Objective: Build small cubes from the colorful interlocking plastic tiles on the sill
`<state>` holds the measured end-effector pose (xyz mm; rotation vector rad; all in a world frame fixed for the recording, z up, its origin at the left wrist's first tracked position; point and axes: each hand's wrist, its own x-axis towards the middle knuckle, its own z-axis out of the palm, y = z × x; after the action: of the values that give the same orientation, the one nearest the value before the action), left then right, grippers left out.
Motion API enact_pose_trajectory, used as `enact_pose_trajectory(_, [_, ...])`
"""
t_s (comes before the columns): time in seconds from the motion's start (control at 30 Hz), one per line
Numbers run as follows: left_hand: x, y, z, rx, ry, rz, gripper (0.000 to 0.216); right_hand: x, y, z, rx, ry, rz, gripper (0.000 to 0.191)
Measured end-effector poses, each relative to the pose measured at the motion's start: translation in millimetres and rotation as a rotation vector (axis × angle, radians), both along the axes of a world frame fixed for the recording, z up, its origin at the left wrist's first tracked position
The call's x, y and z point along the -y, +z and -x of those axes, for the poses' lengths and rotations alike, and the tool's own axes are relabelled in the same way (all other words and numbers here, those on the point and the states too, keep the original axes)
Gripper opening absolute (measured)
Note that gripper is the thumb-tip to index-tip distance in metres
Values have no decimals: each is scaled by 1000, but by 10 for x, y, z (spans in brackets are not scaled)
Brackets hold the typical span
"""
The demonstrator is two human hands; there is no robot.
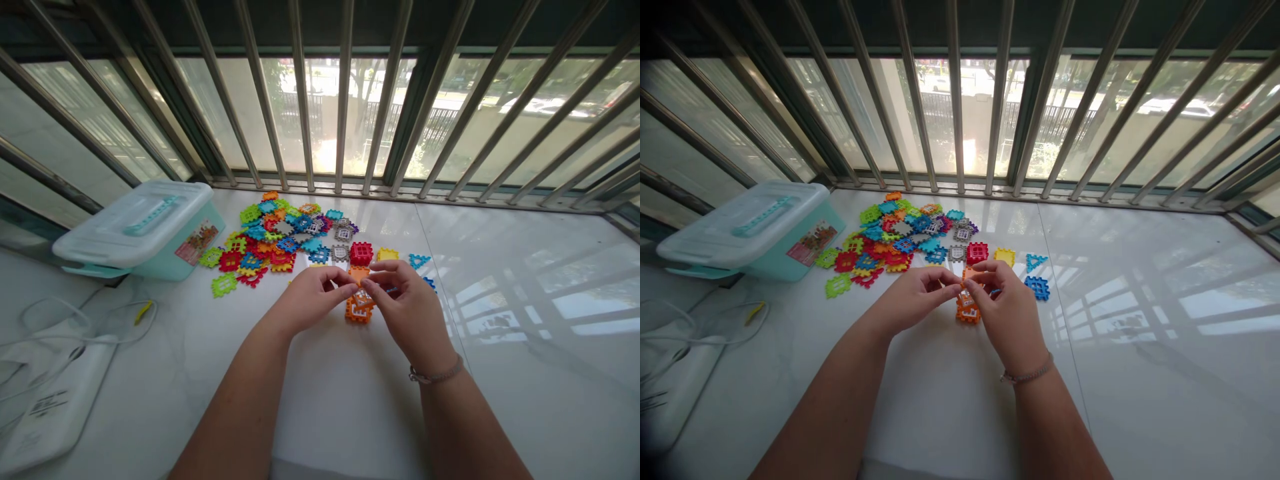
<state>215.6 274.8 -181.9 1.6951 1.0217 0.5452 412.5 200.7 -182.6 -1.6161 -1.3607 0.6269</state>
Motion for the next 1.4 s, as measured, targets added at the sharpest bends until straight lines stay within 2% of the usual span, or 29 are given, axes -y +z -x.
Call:
enact_pose_trajectory(0.17, [3,10,12,-3,-35,35,30,-3,-3,9,-9,15,-7,31])
enact_pose_trajectory(0.3, [11,30,7,-8,38,26,33,-25,-20,6,8,37,-13,34])
enact_pose_trajectory(0.43, [12,37,5,110,104,86,36,-33,-20,11,3,54,4,33])
enact_pose_trajectory(0.57, [19,33,-9,221,94,178,40,-20,-4,16,-6,53,-8,28])
enact_pose_trajectory(0.77, [17,23,-40,273,123,202,46,-29,-23,16,155,58,-89,21])
enact_pose_trajectory(0.83, [11,10,-46,316,151,215,43,-36,-40,17,230,82,-142,24])
enact_pose_trajectory(0.97, [7,-21,-52,385,174,266,42,-37,-58,18,332,170,-220,44])
enact_pose_trajectory(1.13, [8,-29,-50,361,130,248,53,-34,-51,14,378,194,-266,42])
enact_pose_trajectory(1.3, [-4,-65,-33,309,104,229,44,-44,-68,3,424,224,-253,42])
enact_pose_trajectory(1.4, [-25,-110,-24,215,126,147,36,-43,-82,-21,486,261,-236,45])
